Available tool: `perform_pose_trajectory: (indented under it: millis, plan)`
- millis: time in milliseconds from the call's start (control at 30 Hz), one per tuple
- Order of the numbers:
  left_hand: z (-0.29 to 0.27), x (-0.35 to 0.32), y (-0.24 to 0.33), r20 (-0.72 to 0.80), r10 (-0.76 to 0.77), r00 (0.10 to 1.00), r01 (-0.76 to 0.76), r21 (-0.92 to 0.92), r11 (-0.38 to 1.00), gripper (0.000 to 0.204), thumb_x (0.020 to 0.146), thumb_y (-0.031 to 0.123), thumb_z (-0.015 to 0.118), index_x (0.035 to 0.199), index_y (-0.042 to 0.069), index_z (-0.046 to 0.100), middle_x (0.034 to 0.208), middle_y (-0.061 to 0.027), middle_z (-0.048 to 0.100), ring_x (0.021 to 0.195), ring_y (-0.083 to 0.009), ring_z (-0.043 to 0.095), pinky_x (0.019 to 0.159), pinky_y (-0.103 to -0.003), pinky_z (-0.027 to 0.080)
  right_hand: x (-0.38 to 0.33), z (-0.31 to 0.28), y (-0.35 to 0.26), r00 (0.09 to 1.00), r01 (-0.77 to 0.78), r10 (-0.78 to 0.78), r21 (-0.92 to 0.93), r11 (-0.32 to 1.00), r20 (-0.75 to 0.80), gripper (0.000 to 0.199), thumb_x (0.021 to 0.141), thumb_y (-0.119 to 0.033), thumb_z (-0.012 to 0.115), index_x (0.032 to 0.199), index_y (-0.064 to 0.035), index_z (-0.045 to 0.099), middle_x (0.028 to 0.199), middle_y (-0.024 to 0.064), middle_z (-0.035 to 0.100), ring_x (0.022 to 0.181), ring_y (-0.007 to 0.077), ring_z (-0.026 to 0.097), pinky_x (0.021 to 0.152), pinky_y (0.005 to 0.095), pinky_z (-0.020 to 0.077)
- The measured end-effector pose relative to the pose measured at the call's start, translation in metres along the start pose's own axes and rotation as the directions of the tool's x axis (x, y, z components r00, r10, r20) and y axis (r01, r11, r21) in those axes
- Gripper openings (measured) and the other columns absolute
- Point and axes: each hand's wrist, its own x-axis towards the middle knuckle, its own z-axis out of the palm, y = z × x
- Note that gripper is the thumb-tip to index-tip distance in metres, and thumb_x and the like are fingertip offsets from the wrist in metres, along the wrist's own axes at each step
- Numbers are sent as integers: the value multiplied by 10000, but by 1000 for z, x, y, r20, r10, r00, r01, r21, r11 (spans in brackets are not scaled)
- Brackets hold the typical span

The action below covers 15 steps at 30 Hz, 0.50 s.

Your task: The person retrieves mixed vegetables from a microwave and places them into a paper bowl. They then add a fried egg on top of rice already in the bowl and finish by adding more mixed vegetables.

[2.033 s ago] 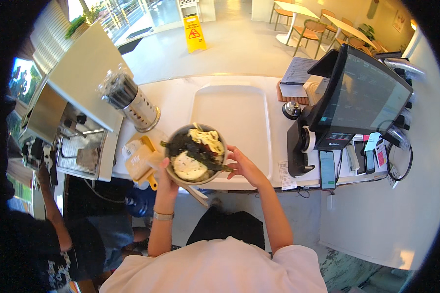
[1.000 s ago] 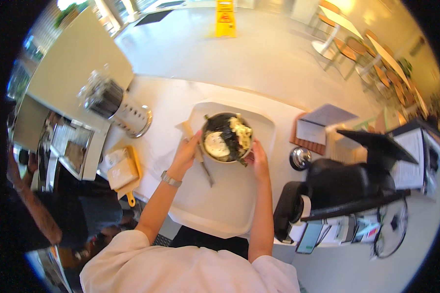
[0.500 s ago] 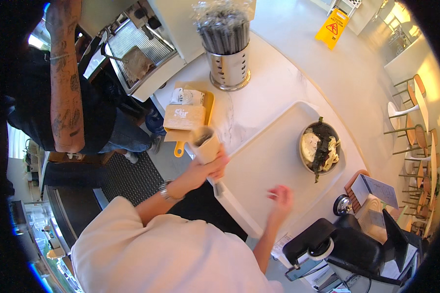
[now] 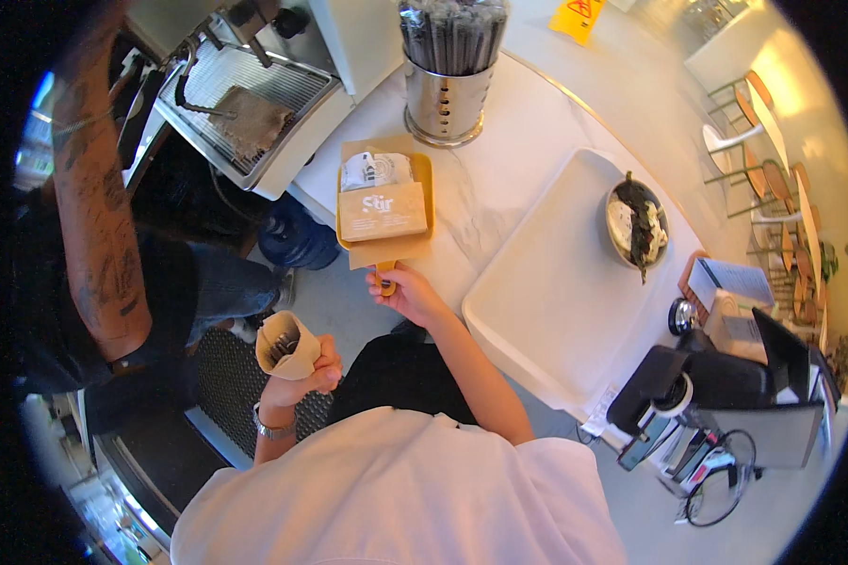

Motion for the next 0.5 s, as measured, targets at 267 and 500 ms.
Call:
perform_pose_trajectory:
  millis: [267, 500]
  plan:
    - [-16, 6, 4, 83, 53, 995, -53, 6, 999, 315, 777, 28, 608, 638, 114, 340, 549, 39, 370, 478, -48, 370, 426, -179, 292, -4, 5, 12, 950, 135, -195, -241, 961, -245, 300, 914, -369, 411, 787, -97, 410, 565, -53, 315, 411, 39, 253, 360, 198, 187]
    - [-7, 17, 8, 102, 64, 993, -56, -78, 995, 291, 798, 15, 565, 664, 106, 323, 548, 30, 330, 454, -53, 308, 418, -190, 286, -33, 7, 11, 951, 77, -173, -345, 935, -256, 312, 929, -352, 385, 776, -81, 400, 551, -52, 302, 392, 31, 228, 345, 197, 155]
